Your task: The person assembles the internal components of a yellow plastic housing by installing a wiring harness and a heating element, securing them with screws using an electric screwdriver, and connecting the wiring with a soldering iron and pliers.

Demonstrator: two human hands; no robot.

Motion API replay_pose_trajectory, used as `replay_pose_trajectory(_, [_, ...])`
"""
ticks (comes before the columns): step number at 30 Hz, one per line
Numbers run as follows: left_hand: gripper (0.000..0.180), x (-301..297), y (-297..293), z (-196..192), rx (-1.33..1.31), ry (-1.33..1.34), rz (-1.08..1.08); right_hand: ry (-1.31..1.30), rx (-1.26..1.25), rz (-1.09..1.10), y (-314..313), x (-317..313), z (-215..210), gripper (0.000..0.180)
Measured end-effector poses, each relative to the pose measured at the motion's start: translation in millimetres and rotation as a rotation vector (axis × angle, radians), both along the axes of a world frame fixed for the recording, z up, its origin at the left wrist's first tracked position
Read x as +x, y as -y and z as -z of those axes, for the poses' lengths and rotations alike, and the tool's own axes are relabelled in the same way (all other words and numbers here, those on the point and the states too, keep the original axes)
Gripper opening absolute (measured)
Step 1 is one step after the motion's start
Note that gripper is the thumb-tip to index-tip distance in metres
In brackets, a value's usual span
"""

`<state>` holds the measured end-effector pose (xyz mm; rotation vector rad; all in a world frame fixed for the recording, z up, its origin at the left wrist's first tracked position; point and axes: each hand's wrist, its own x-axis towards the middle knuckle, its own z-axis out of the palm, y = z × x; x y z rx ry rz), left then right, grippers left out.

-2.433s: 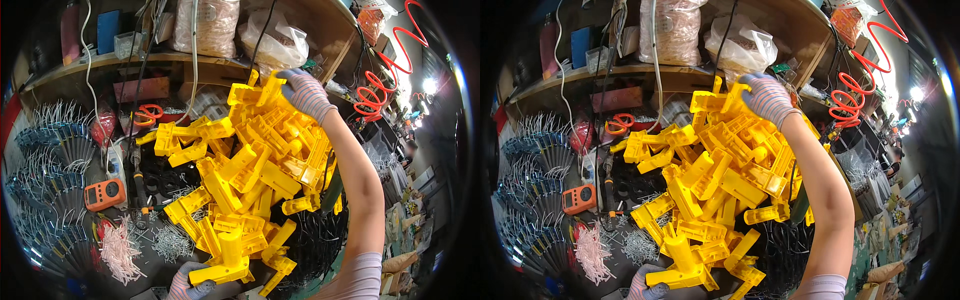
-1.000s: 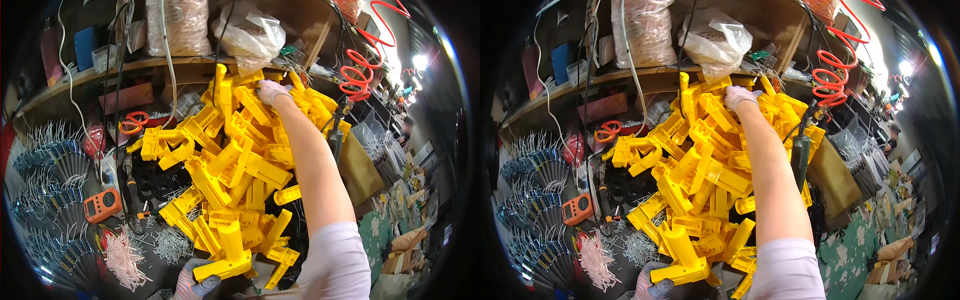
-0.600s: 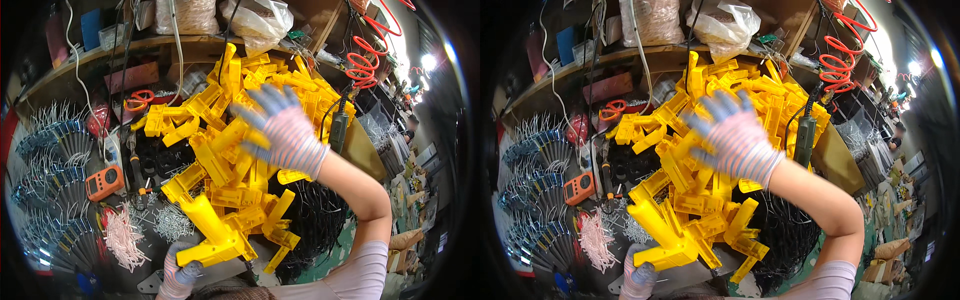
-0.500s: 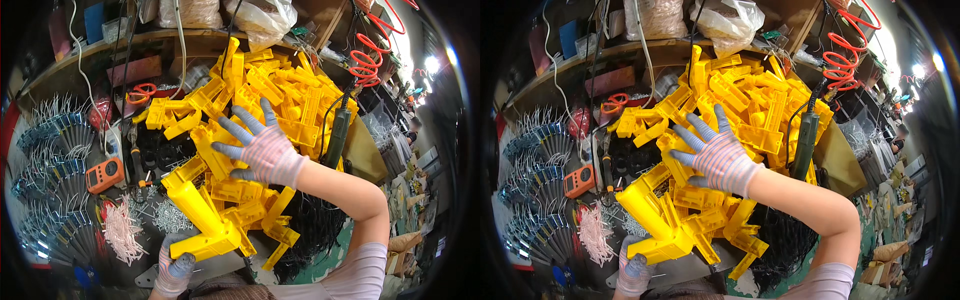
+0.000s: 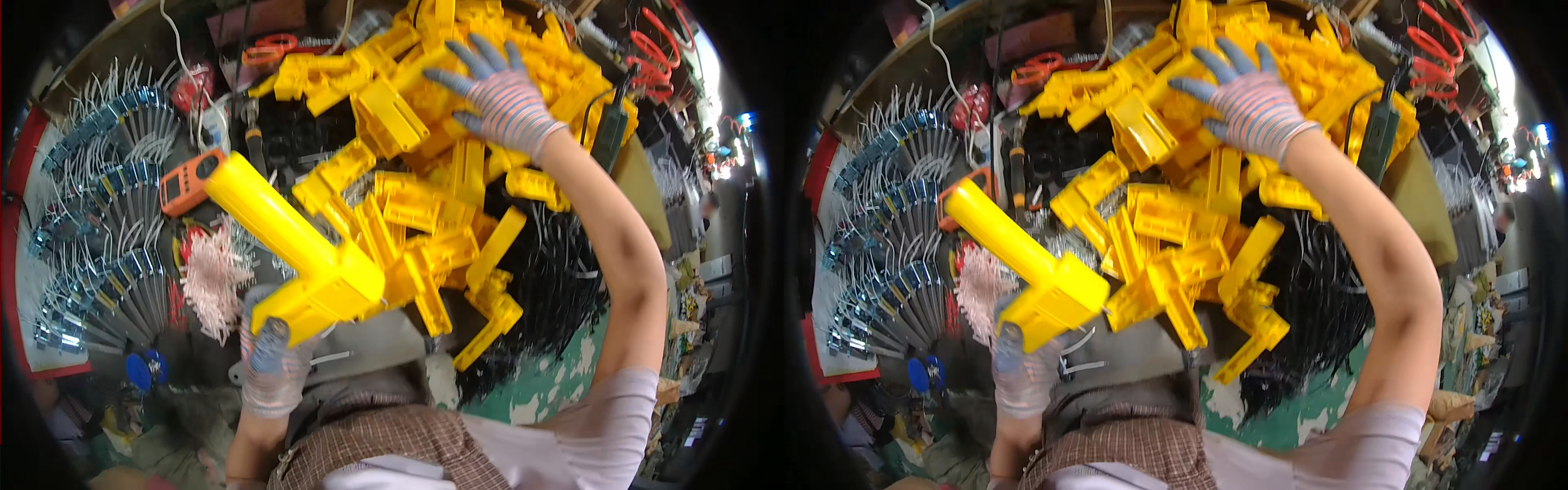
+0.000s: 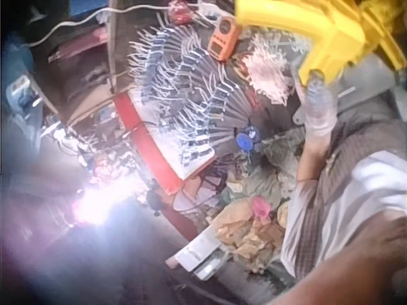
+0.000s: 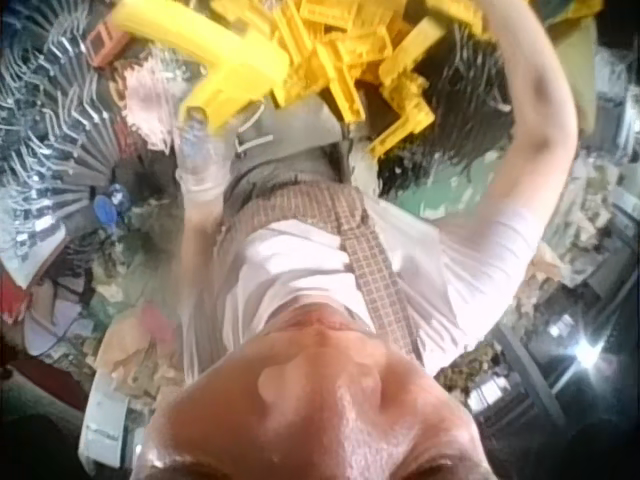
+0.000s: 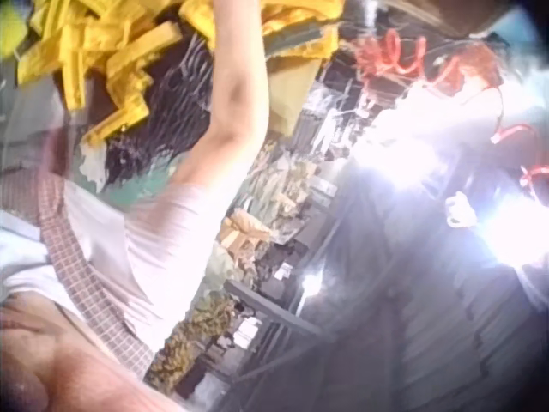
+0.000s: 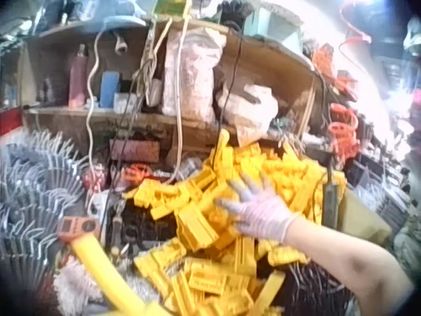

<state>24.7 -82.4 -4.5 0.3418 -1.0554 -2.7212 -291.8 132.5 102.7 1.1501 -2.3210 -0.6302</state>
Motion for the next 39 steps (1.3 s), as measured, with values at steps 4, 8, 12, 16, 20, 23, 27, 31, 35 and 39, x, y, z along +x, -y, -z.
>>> replay_pose_trajectory(4, [0.051,9.5,10.0,-4.6,0.041,-0.060,-0.056,0.077,-0.450,-0.147,-17.3,77.6,-23.4,0.051])
replay_pose_trajectory(8, [0.049,10.0,9.4,3.3,-0.037,0.021,0.015,0.537,-1.007,-0.075,-53.8,174.3,4.2,0.034])
replay_pose_trajectory(12, [0.043,6.2,0.8,-0.7,-0.289,0.069,0.254,0.695,-1.294,-0.128,-57.1,242.5,37.0,0.026])
replay_pose_trajectory(16, [0.042,11.7,-5.7,-16.9,-0.218,0.027,0.092,0.612,-1.337,0.037,-76.3,253.3,57.9,0.023])
replay_pose_trajectory(20, [0.051,19.5,5.5,-10.1,-0.161,-0.037,-0.023,0.517,-1.143,0.339,-108.6,270.9,87.1,0.032])
replay_pose_trajectory(23, [0.053,25.7,8.3,-4.0,-0.187,-0.028,-0.039,0.594,-0.941,0.614,-117.2,303.7,118.3,0.067])
replay_pose_trajectory(27, [0.054,19.7,0.6,0.2,-0.180,-0.014,0.023,0.827,-1.176,0.739,-91.5,324.1,154.8,0.095])
replay_pose_trajectory(31, [0.054,25.0,1.7,8.9,-0.247,-0.061,0.032,0.504,-1.249,0.631,-88.0,338.0,182.5,0.072])
replay_pose_trajectory(35, [0.049,40.5,18.7,25.5,-0.271,-0.109,-0.004,0.179,-1.158,0.168,-107.1,324.9,144.0,0.062])
replay_pose_trajectory(39, [0.048,34.9,3.2,6.8,-0.055,-0.036,0.024,0.135,-1.211,-0.018,-95.3,206.1,62.0,0.057])
